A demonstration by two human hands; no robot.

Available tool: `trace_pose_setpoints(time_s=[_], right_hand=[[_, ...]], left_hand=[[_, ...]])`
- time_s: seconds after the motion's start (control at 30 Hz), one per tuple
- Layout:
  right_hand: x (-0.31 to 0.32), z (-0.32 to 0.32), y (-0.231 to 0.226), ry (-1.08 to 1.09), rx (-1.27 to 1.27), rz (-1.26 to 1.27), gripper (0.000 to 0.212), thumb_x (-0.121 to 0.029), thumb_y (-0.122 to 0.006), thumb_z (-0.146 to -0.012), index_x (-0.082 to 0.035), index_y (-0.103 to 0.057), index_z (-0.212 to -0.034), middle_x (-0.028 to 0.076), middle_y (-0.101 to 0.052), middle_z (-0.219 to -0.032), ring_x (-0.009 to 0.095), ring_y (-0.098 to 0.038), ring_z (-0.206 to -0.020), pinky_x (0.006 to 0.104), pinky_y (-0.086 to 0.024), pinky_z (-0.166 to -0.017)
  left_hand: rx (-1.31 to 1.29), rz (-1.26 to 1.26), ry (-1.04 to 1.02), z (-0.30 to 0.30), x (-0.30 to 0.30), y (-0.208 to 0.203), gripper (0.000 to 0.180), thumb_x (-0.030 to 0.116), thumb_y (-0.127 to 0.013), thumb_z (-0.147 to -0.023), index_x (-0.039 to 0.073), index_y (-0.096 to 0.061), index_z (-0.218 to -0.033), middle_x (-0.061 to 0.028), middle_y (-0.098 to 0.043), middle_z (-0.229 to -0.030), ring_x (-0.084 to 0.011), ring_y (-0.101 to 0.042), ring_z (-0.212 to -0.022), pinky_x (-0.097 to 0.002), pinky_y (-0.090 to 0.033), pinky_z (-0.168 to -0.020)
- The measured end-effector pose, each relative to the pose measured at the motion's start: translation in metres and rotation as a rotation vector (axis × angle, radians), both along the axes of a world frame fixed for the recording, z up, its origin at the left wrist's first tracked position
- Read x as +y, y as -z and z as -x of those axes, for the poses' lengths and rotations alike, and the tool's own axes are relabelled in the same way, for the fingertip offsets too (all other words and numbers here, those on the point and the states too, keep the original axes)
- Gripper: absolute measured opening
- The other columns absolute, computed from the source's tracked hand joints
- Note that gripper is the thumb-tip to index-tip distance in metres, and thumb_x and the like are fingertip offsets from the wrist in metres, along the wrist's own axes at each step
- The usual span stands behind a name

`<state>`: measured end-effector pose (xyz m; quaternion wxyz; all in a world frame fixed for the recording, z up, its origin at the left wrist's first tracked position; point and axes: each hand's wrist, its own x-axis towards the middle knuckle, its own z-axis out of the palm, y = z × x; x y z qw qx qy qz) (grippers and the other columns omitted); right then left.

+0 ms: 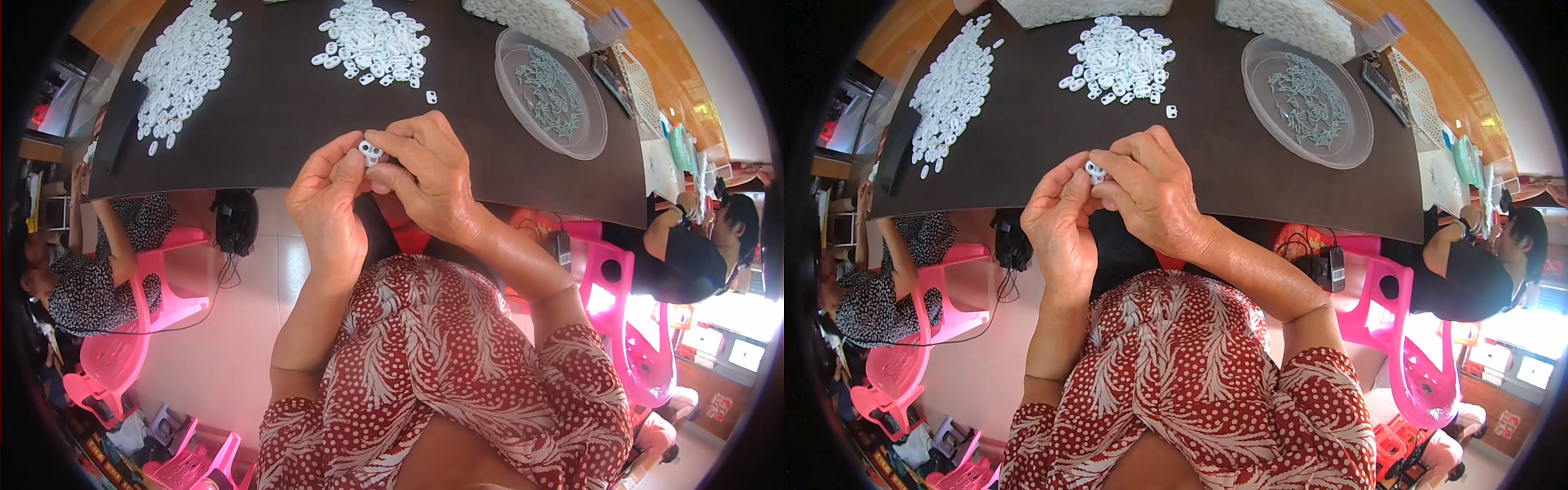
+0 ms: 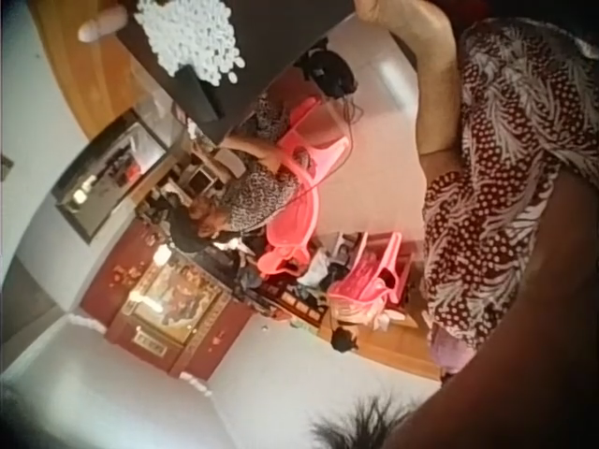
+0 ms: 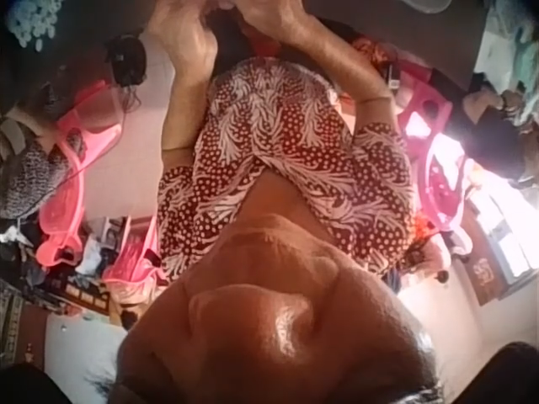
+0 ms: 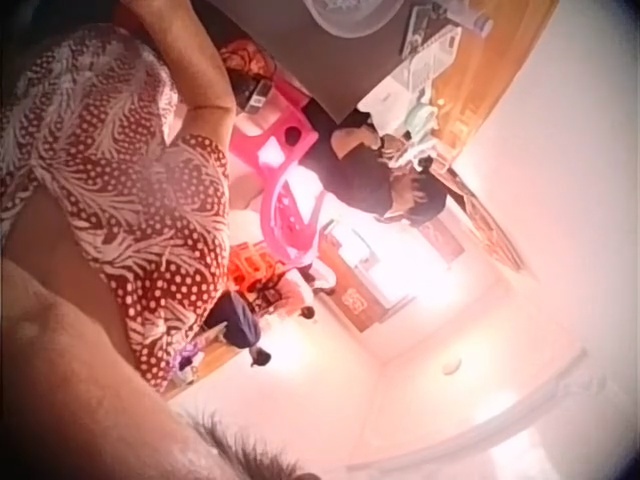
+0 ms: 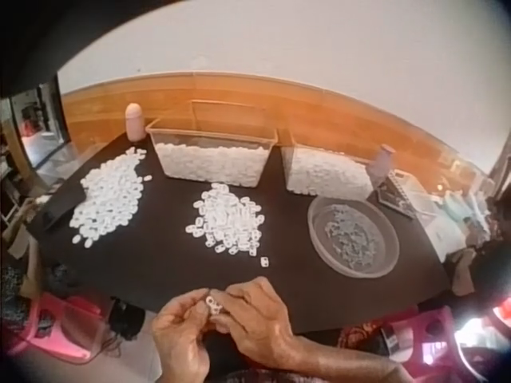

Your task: Manually assembling small white plastic components by inserting metal rings into them.

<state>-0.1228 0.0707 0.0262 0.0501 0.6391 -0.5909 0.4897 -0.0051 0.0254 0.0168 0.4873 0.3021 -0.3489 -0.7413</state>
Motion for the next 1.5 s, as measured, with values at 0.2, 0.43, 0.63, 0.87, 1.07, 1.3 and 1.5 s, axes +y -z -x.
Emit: trace_pose_setpoints(time_s=[0.2,0.43,0.63,0.87,1.07,1.3,1.5], right_hand=[[0.002,0.002,0.003,0.001,-0.003,-0.011,0.028,-0.001,-0.069,-0.067,-0.002,-0.067,-0.095,0.009,-0.060,-0.085,0.024,-0.054,-0.077,0.0325,-0.046,-0.065],[0.006,-0.001,0.001,-0.026,-0.089,-0.007,0.029,0.001,-0.068,-0.066,-0.002,-0.066,-0.095,0.008,-0.061,-0.081,0.023,-0.054,-0.074,0.0324,-0.046,-0.065],[0.009,-0.007,-0.002,-0.059,-0.314,-0.025,0.031,0.002,-0.068,-0.066,-0.001,-0.064,-0.097,0.006,-0.061,-0.074,0.020,-0.054,-0.068,0.0306,-0.044,-0.062],[0.011,-0.006,-0.002,-0.118,-0.376,-0.037,0.028,0.004,-0.069,-0.067,-0.001,-0.065,-0.094,0.005,-0.061,-0.073,0.017,-0.054,-0.068,0.0296,-0.043,-0.061],[0.013,-0.015,-0.002,-0.126,-0.603,-0.118,0.027,0.005,-0.068,-0.069,0.000,-0.065,-0.096,0.006,-0.062,-0.076,0.015,-0.054,-0.069,0.0274,-0.044,-0.061],[0.011,-0.019,0.005,-0.081,-0.458,-0.009,0.031,0.006,-0.068,-0.068,-0.001,-0.064,-0.098,0.005,-0.063,-0.078,0.015,-0.054,-0.069,0.0282,-0.044,-0.062],[0.008,-0.020,0.009,-0.072,-0.380,0.053,0.032,0.005,-0.069,-0.065,-0.001,-0.064,-0.096,0.004,-0.062,-0.074,0.016,-0.054,-0.068,0.0291,-0.044,-0.063]], left_hand=[[0.001,0.108,0.074,-0.002,0.000,0.003,0.019,0.004,-0.058,-0.089,-0.007,-0.061,-0.104,-0.0094,-0.063,-0.083,-0.0125,-0.059,-0.066,-0.0237,-0.050,-0.058],[0.007,0.188,0.070,-0.004,-0.001,0.010,0.020,0.006,-0.060,-0.088,-0.007,-0.061,-0.104,-0.0085,-0.063,-0.083,-0.0120,-0.053,-0.063,-0.0234,-0.045,-0.055],[0.063,0.191,0.062,-0.003,0.001,0.005,0.022,0.005,-0.061,-0.087,-0.007,-0.061,-0.105,-0.0087,-0.063,-0.086,-0.0116,-0.052,-0.065,-0.0232,-0.043,-0.056],[0.000,0.268,0.111,-0.011,-0.002,0.006,0.022,0.003,-0.062,-0.087,-0.006,-0.061,-0.107,-0.0078,-0.063,-0.085,-0.0101,-0.054,-0.066,-0.0217,-0.044,-0.057],[-0.036,0.300,0.079,-0.011,0.000,0.008,0.022,0.007,-0.062,-0.087,-0.006,-0.062,-0.105,-0.0081,-0.063,-0.087,-0.0103,-0.053,-0.066,-0.0218,-0.044,-0.057],[-0.014,0.371,-0.026,-0.005,0.007,0.012,0.021,0.011,-0.060,-0.090,-0.005,-0.061,-0.104,-0.0068,-0.062,-0.087,-0.0093,-0.053,-0.069,-0.0211,-0.044,-0.059],[-0.002,0.345,-0.066,-0.005,0.011,0.011,0.022,0.012,-0.059,-0.091,-0.005,-0.061,-0.104,-0.0055,-0.061,-0.086,-0.0089,-0.052,-0.070,-0.0208,-0.044,-0.061]])
